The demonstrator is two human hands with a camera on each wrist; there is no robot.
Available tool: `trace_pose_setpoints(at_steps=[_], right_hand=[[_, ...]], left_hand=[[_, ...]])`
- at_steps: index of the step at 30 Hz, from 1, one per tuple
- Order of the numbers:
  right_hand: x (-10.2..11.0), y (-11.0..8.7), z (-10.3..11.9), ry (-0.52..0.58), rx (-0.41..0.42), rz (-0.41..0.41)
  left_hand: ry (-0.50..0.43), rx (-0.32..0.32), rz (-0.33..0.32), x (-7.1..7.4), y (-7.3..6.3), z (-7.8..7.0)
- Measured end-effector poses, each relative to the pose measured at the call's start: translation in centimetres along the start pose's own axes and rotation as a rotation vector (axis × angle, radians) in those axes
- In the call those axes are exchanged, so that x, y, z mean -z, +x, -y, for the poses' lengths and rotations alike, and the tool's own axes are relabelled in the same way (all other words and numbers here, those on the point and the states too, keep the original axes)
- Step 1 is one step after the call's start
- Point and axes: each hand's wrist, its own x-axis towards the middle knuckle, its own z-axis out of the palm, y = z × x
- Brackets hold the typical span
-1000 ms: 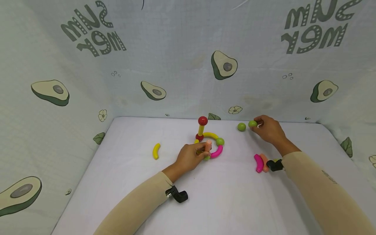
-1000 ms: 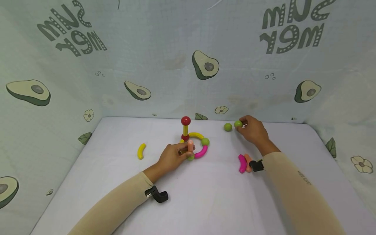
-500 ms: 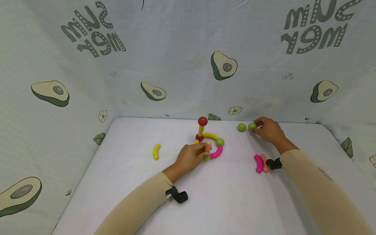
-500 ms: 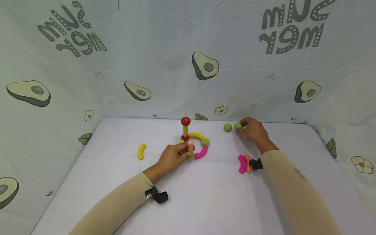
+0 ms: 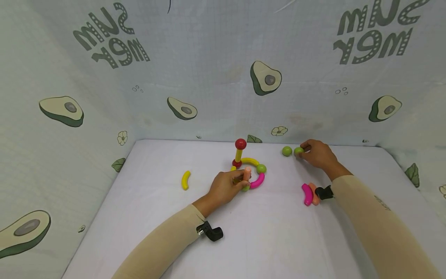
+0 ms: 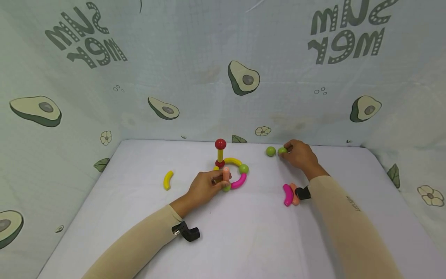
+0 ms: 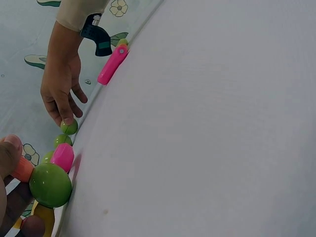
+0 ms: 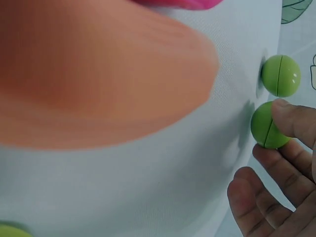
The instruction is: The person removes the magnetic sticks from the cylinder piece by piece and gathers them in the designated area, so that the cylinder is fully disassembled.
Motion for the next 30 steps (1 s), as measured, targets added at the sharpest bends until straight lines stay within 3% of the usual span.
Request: trace_pose_setpoints(at_steps=[19, 30], right_hand=[[0.2, 0.0, 0.4, -0.022, -0.014, 0.037], [0.7, -1.5, 2.0, 0.010, 0.041, -0.089]], left_hand=[[0.003, 0.007, -0.010, 0.0, 0.1, -0.2], [0.002, -0.002, -0.010, 0.1, 0.1, -0.1]])
